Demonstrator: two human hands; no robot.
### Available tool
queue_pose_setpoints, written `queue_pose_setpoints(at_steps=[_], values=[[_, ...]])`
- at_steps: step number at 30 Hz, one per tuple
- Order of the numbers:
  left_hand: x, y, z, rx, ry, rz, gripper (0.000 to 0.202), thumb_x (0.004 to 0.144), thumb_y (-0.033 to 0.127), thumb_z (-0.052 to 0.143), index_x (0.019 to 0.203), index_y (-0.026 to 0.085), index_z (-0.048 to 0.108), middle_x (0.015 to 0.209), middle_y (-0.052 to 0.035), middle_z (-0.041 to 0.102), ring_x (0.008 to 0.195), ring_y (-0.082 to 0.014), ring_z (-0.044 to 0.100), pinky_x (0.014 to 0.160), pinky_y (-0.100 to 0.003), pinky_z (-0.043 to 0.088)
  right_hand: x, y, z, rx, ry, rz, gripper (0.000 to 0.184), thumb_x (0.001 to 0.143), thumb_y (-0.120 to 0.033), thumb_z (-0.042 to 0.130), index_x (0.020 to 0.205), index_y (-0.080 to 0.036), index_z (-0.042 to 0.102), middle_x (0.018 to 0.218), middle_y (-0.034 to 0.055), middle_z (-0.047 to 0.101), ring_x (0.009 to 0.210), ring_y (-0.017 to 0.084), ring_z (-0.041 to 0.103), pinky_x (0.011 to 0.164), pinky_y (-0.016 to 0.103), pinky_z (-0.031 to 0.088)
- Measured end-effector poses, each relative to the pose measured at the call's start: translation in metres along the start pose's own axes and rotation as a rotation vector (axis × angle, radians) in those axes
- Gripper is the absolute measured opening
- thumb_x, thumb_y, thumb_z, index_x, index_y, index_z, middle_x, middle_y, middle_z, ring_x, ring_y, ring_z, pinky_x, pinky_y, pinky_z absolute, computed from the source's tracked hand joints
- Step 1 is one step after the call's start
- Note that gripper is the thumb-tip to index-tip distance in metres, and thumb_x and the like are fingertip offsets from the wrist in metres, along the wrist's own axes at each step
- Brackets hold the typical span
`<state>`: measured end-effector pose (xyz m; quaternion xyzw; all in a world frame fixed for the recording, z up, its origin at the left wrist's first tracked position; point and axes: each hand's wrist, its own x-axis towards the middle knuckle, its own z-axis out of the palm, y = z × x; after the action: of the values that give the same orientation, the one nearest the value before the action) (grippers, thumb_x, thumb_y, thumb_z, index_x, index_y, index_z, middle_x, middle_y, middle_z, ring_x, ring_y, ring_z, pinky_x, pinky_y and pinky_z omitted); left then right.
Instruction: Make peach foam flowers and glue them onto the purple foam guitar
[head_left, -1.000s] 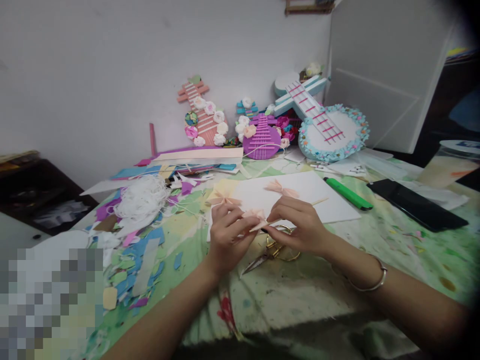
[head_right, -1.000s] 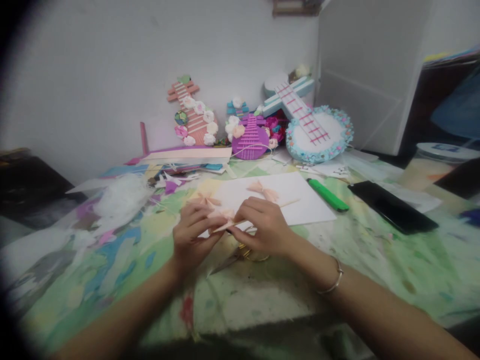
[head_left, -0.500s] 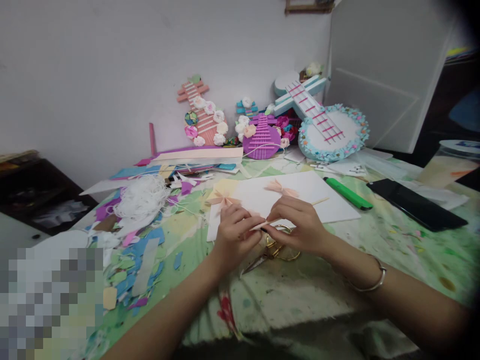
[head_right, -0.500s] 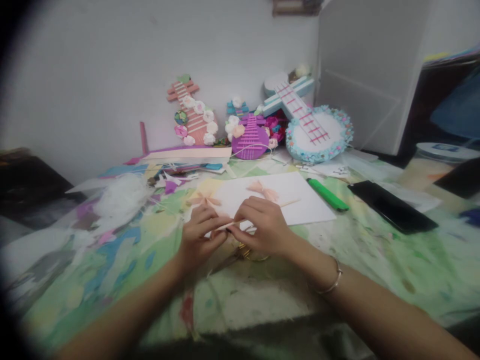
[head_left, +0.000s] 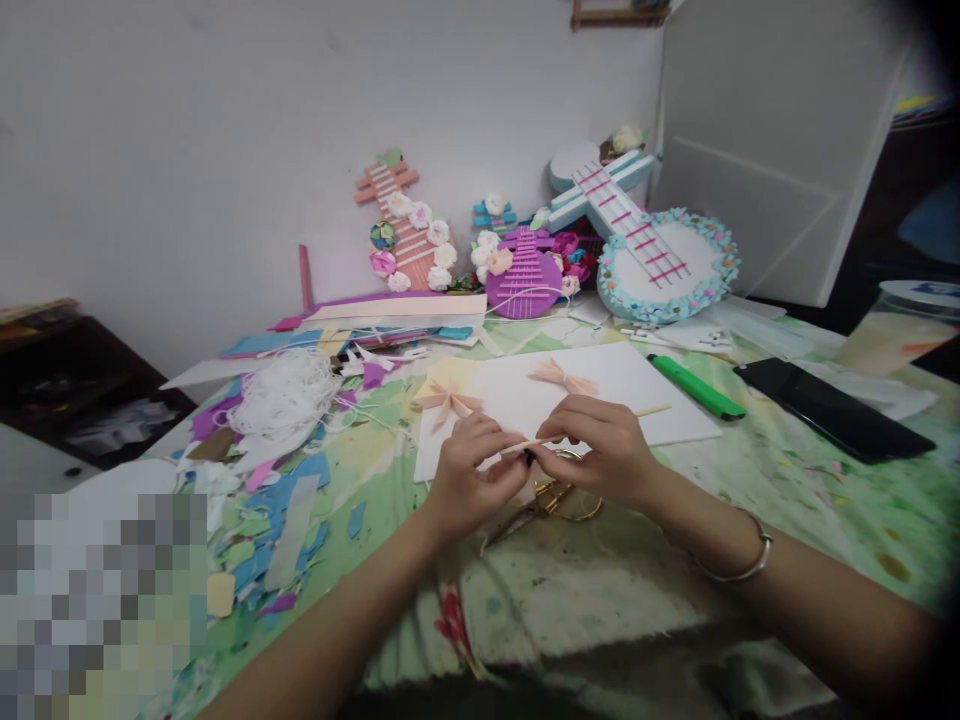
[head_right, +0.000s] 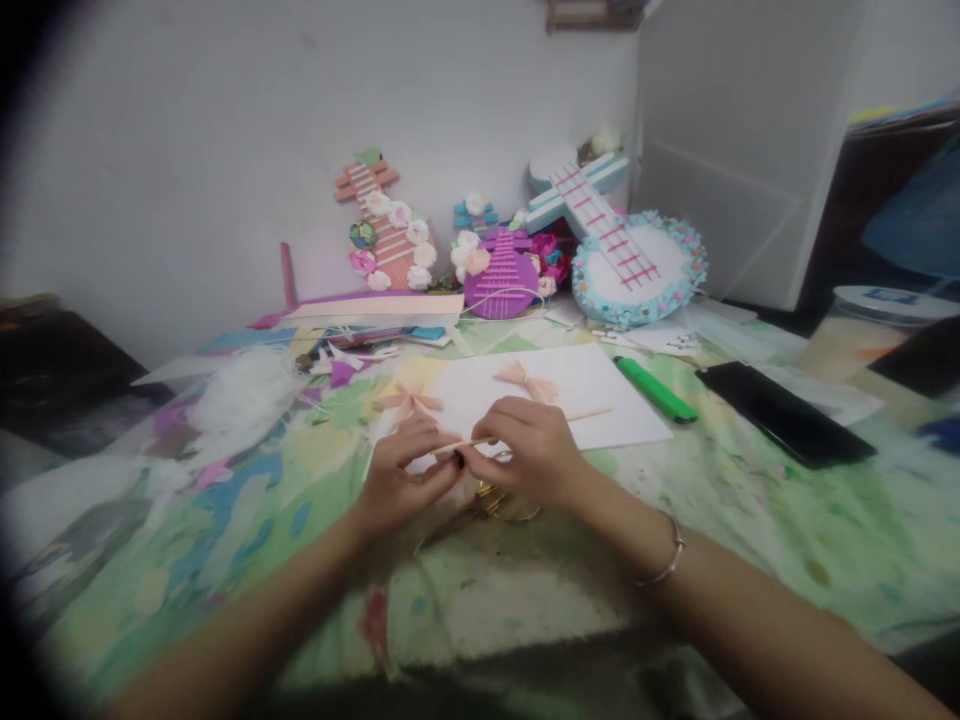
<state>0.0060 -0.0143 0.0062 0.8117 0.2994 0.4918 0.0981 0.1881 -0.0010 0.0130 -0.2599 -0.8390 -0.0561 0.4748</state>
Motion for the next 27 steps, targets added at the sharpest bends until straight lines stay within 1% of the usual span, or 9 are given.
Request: queue_pose_setpoints(at_steps=[4,8,13,17,20,24,27], values=[[0.0006,0.0033,-0.0020,-0.045,-0.032,-0.018,0.009,0.076,0.014,0.059,0.079,0.015,0.067,0.063,-0.0024,0.062,0.063,-0.0132,0.051,0.065,-0.028,0.041,-0.0001,-0.0002,-0.0009,-0.037,-0.011,-0.008,0.010,0.077,-0.022,0.062,0.070,-0.016,0.059,0.060,0.0010,0.058,0.056,0.010,0.051,0.051,0.022,0.037],[0.0002,0.0027,-0.0016,-0.085,-0.042,-0.065,0.009,0.074,0.014,0.061,0.079,0.014,0.068,0.065,-0.0037,0.065,0.064,-0.0141,0.054,0.064,-0.028,0.042,-0.0009,0.0006,-0.0005,-0.065,-0.015,-0.026,0.010,0.079,-0.022,0.060,0.070,-0.016,0.058,0.060,0.0007,0.058,0.055,0.010,0.051,0.050,0.022,0.036],[-0.0002,0.0017,0.0004,-0.159,-0.048,-0.190,0.012,0.073,0.012,0.061,0.079,0.014,0.071,0.067,-0.0050,0.067,0.065,-0.0149,0.057,0.062,-0.027,0.044,-0.0006,0.0003,-0.0008,-0.106,-0.032,-0.034,0.011,0.079,-0.023,0.060,0.071,-0.016,0.058,0.060,0.0007,0.058,0.056,0.010,0.051,0.051,0.022,0.036],[0.0006,0.0037,0.0004,-0.241,-0.077,-0.305,0.015,0.071,0.009,0.062,0.079,0.014,0.073,0.072,-0.0058,0.069,0.070,-0.0161,0.060,0.064,-0.027,0.045,-0.0005,-0.0004,-0.0011,-0.121,-0.027,-0.042,0.012,0.078,-0.024,0.061,0.070,-0.016,0.057,0.060,0.0007,0.057,0.056,0.010,0.051,0.051,0.022,0.036],[0.0010,0.0050,0.0001,-0.269,-0.078,-0.358,0.014,0.071,0.010,0.063,0.079,0.015,0.073,0.072,-0.0057,0.070,0.071,-0.0165,0.061,0.065,-0.026,0.046,-0.0018,-0.0002,-0.0001,-0.134,-0.016,-0.044,0.011,0.078,-0.024,0.062,0.070,-0.017,0.057,0.060,0.0007,0.057,0.057,0.010,0.051,0.052,0.023,0.037],[0.0008,0.0055,0.0000,-0.277,-0.069,-0.391,0.013,0.071,0.012,0.064,0.079,0.016,0.074,0.074,-0.0056,0.070,0.072,-0.0165,0.061,0.066,-0.026,0.046,-0.0043,0.0015,0.0020,-0.141,-0.008,-0.037,0.010,0.077,-0.024,0.062,0.072,-0.017,0.057,0.063,0.0013,0.058,0.060,0.011,0.052,0.055,0.023,0.038],[0.0009,0.0057,-0.0006,-0.266,-0.070,-0.378,0.012,0.072,0.014,0.064,0.079,0.016,0.074,0.073,-0.0055,0.070,0.070,-0.0160,0.061,0.064,-0.026,0.046,-0.0046,0.0026,0.0025,-0.130,-0.006,-0.040,0.009,0.077,-0.024,0.062,0.073,-0.018,0.057,0.064,0.0014,0.059,0.061,0.012,0.052,0.056,0.024,0.038]])
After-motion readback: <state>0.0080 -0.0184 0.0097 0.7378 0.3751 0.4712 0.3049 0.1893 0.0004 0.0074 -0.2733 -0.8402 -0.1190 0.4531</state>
